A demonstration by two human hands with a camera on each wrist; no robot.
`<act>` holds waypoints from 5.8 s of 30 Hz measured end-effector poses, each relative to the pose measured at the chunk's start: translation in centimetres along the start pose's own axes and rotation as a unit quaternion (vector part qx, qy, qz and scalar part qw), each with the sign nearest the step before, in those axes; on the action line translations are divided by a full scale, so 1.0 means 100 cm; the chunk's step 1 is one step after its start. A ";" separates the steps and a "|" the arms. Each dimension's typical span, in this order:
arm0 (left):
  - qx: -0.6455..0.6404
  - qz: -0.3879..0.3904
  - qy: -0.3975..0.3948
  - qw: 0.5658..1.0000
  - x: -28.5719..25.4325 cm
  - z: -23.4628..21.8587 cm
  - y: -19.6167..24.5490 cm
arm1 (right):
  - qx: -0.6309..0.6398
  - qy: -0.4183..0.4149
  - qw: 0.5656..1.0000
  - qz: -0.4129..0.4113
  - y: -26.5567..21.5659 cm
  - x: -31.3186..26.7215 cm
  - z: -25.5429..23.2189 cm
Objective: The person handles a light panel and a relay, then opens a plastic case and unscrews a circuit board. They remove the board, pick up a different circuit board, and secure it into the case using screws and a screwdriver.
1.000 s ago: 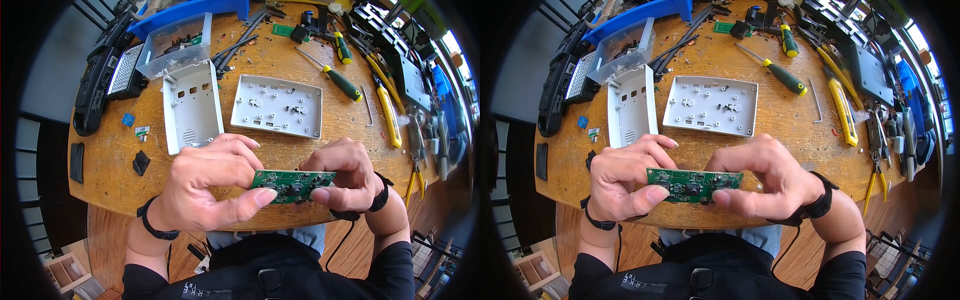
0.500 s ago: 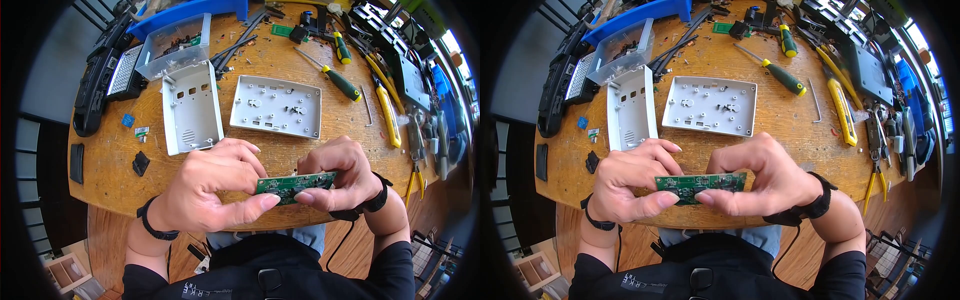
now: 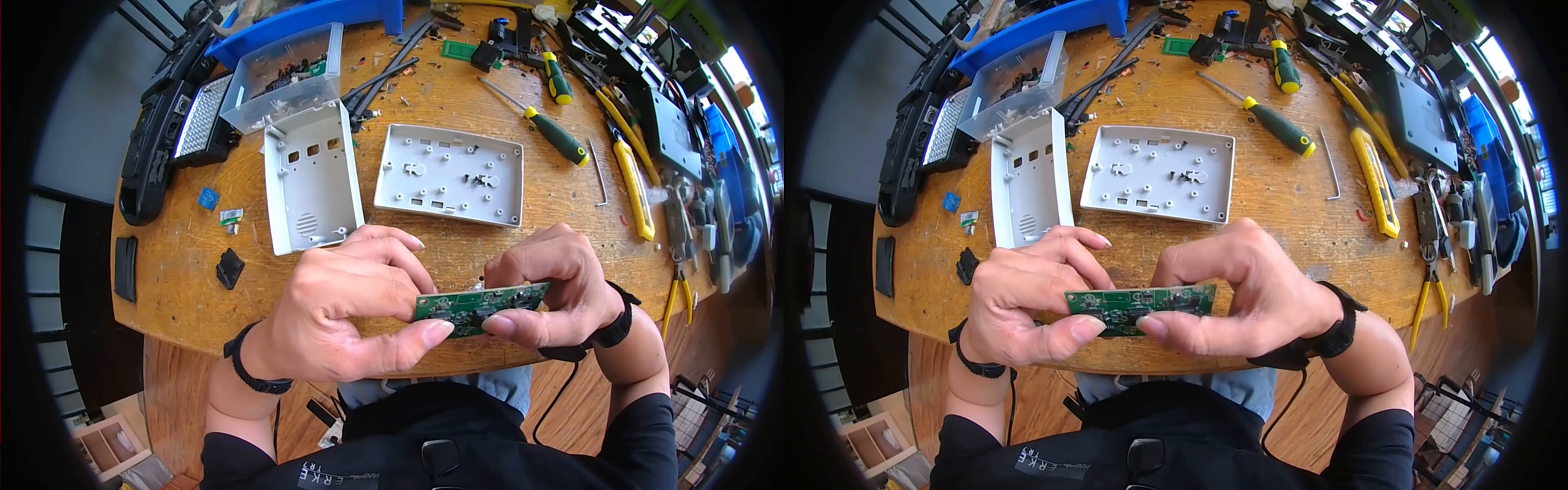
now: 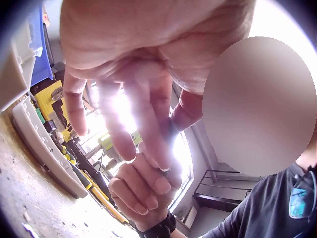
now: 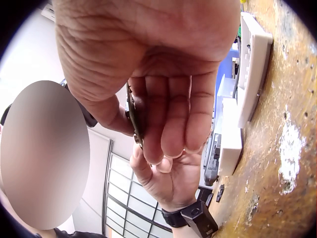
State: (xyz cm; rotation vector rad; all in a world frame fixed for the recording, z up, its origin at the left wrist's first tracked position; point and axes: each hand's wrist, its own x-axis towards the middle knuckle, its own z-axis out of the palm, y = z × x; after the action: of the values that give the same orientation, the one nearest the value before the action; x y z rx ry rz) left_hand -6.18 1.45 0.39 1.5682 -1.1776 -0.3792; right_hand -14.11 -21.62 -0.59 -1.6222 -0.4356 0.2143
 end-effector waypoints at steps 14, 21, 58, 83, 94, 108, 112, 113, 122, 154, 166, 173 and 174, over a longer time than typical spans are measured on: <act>-0.041 -0.020 0.039 0.998 -0.002 0.001 -0.001 | 0.037 -0.033 0.998 0.025 -0.007 -0.002 -0.005; -0.052 -0.029 0.048 0.997 -0.002 0.001 0.000 | 0.026 -0.004 1.000 0.008 -0.005 -0.001 -0.001; -0.033 -0.021 0.057 0.998 -0.002 0.000 -0.004 | 0.056 -0.022 0.998 0.002 -0.006 0.000 -0.004; -0.026 -0.017 0.018 0.999 -0.002 0.001 -0.001 | -0.018 -0.007 1.000 -0.006 -0.001 0.001 -0.002; -0.006 -0.047 -0.004 0.999 -0.003 0.002 -0.003 | -0.031 0.012 0.999 -0.017 0.001 -0.001 0.000; -0.262 -0.201 0.082 0.940 -0.006 -0.001 0.007 | 0.051 0.043 0.998 -0.011 -0.008 -0.002 0.000; -0.280 -0.191 0.093 0.936 -0.005 -0.002 0.002 | 0.029 0.071 0.997 -0.021 -0.007 -0.003 -0.002; -0.276 -0.187 0.093 0.938 -0.006 -0.003 0.002 | 0.019 0.075 0.997 -0.027 -0.007 -0.003 -0.001; -0.236 -0.201 0.136 0.941 -0.005 -0.003 0.004 | -0.010 0.096 0.995 -0.032 -0.008 0.000 0.003; -0.168 -0.178 0.137 0.960 -0.007 -0.003 0.003 | -0.026 0.081 0.993 -0.083 -0.006 -0.002 0.002; -0.184 -0.192 0.112 0.957 -0.007 -0.006 0.000 | 0.042 0.075 0.995 -0.042 -0.011 -0.005 0.002; -0.181 -0.193 0.113 0.958 -0.007 -0.007 0.002 | 0.027 0.105 0.993 -0.040 -0.010 -0.004 0.005; -0.181 -0.193 0.112 0.958 -0.008 -0.007 0.002 | 0.028 0.105 0.993 -0.040 -0.010 -0.003 0.005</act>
State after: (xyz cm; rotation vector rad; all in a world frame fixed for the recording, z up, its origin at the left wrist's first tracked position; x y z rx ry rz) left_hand -6.11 2.49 0.54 1.4634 -0.5826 -0.6169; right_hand -14.76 -21.22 0.30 -1.5511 -0.3294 -0.0054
